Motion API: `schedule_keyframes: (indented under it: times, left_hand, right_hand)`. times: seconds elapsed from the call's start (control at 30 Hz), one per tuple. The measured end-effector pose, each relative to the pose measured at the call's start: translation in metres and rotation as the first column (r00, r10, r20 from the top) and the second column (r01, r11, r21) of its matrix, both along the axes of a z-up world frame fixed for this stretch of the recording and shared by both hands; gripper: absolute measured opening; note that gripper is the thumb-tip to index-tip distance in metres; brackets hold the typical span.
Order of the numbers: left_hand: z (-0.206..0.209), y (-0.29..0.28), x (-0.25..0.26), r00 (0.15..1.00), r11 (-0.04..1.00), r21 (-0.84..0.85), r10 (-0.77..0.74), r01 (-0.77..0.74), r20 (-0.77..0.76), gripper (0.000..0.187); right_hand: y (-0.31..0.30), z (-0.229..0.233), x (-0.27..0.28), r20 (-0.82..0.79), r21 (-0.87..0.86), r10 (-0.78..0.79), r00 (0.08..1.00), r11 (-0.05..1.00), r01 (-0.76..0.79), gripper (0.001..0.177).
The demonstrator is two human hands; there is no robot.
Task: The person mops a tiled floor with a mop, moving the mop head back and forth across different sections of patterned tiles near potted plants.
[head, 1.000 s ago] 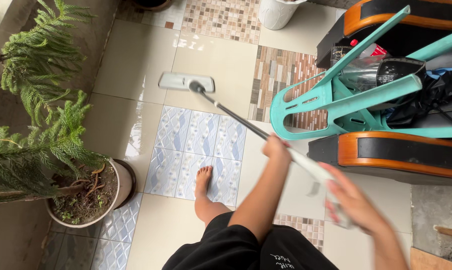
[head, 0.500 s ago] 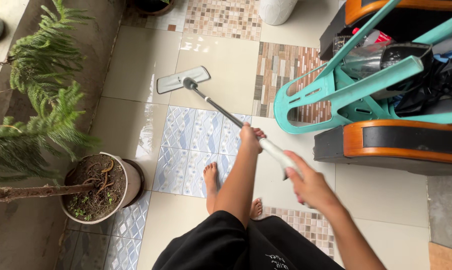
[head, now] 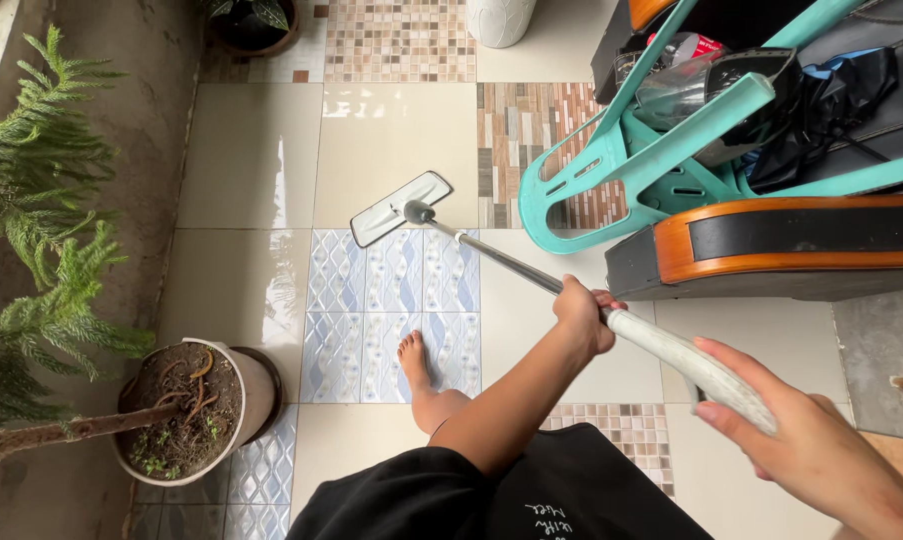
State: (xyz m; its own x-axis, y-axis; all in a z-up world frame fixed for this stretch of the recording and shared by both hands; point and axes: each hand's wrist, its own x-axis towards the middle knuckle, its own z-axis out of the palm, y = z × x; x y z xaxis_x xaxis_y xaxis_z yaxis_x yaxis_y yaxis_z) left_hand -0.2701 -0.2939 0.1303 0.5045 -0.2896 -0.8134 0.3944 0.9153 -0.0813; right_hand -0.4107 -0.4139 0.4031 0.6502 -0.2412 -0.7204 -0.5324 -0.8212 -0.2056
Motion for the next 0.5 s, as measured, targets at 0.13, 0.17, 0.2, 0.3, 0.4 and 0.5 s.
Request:
schedule_keyframes:
  times: [0.13, 0.17, 0.2, 0.3, 0.4, 0.5]
  left_hand:
    - [-0.056, 0.033, 0.042, 0.988, 0.984, 0.152, -0.111, 0.095, 0.104, 0.055]
    - [-0.076, 0.047, 0.056, 0.982, 0.978, 0.173, -0.139, 0.116, 0.126, 0.062]
    - [-0.096, 0.061, 0.069, 0.984, 0.996, 0.065, -0.065, 0.055, 0.163, 0.062]
    - [-0.139, 0.085, 0.086, 0.988, 1.000, 0.019, -0.023, 0.020, 0.153, 0.064]
    - [-0.129, 0.071, 0.076, 0.987, 0.981, 0.159, -0.130, 0.115, 0.090, 0.068]
    - [-0.080, 0.028, 0.035, 0.977, 0.966, 0.203, -0.186, 0.161, 0.106, 0.063]
  right_hand:
    - [0.009, -0.035, 0.012, 0.250, 0.673, -0.059, 0.966, 0.728, -0.130, 0.095]
    - [0.020, -0.052, 0.017, 0.124, 0.894, -0.170, 0.978, 0.447, -0.036, 0.096]
    - [0.032, -0.069, 0.022, -0.034, 0.993, -0.231, 0.972, 0.104, 0.060, 0.097]
    - [0.061, -0.096, 0.020, -0.193, 0.980, -0.209, 0.959, -0.091, 0.177, 0.090]
    - [0.054, -0.088, 0.008, -0.225, 0.907, -0.395, 0.891, 0.248, 0.339, 0.075]
    - [0.009, -0.065, -0.015, -0.110, 0.763, -0.401, 0.910, 0.552, 0.335, 0.074]
